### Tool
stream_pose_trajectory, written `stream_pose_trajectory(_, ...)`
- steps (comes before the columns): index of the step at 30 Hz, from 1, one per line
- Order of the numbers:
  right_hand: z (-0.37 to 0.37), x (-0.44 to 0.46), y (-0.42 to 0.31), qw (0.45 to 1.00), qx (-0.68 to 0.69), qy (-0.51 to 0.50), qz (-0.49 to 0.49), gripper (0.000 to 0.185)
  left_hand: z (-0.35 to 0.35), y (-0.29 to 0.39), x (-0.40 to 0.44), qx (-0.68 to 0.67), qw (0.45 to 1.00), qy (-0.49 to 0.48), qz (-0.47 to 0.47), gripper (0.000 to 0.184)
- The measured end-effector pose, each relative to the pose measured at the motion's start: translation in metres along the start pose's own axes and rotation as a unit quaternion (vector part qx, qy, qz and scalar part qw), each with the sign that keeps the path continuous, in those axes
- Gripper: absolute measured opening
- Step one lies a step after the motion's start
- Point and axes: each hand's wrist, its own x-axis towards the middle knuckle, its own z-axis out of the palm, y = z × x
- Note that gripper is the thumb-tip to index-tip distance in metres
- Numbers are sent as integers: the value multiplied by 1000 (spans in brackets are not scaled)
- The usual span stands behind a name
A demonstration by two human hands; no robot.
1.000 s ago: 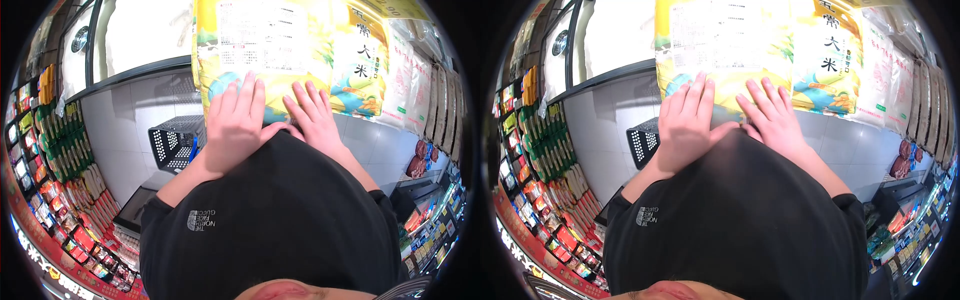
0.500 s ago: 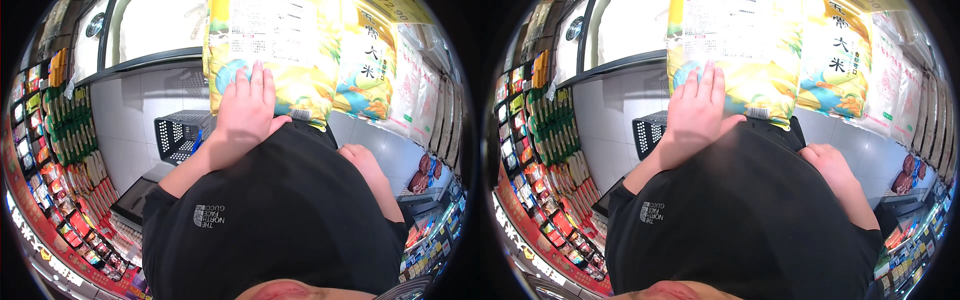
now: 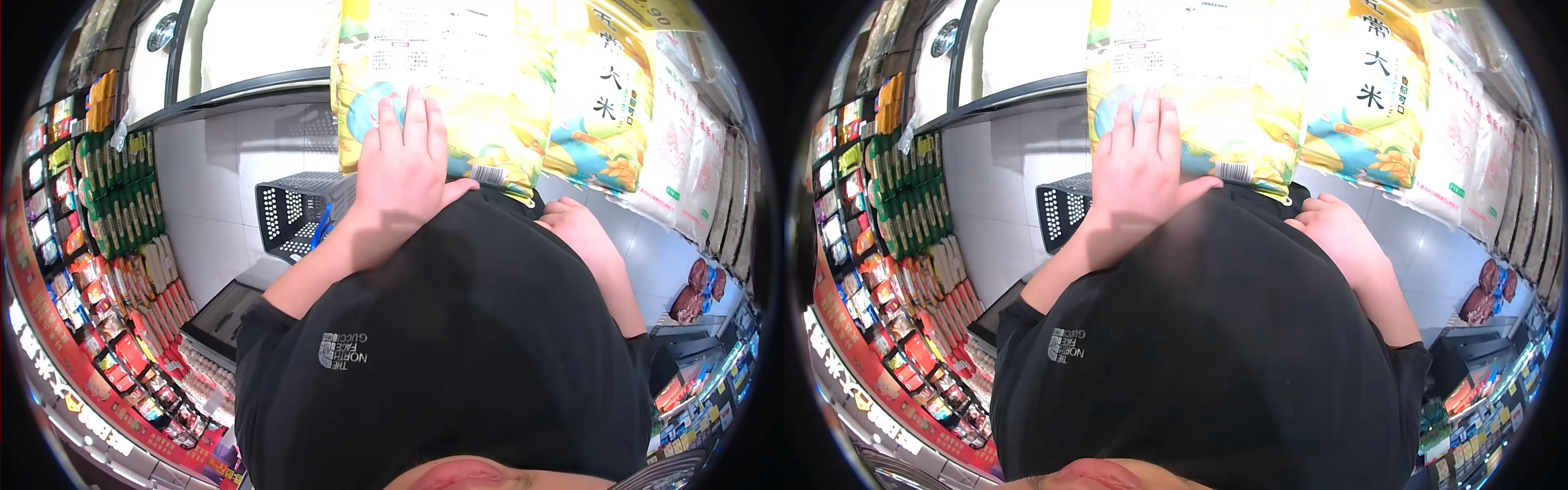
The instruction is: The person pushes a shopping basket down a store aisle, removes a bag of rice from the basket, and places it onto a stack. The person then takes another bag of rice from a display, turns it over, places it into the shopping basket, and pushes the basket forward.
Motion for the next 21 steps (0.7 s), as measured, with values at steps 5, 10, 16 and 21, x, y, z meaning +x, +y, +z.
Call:
stream_pose_trajectory(5,-17,6,5,1000,4,23,15,17,6,-6,9,-28,996,87,-2,85)
stream_pose_trajectory(10,-15,46,-6,966,-56,246,53,17,3,-16,16,-25,995,98,20,79)
stream_pose_trajectory(16,-29,95,-4,910,-40,401,95,42,-6,-16,16,-27,997,68,25,82)
stream_pose_trajectory(21,-38,138,12,874,-153,447,112,68,3,-41,9,-121,988,94,32,81)
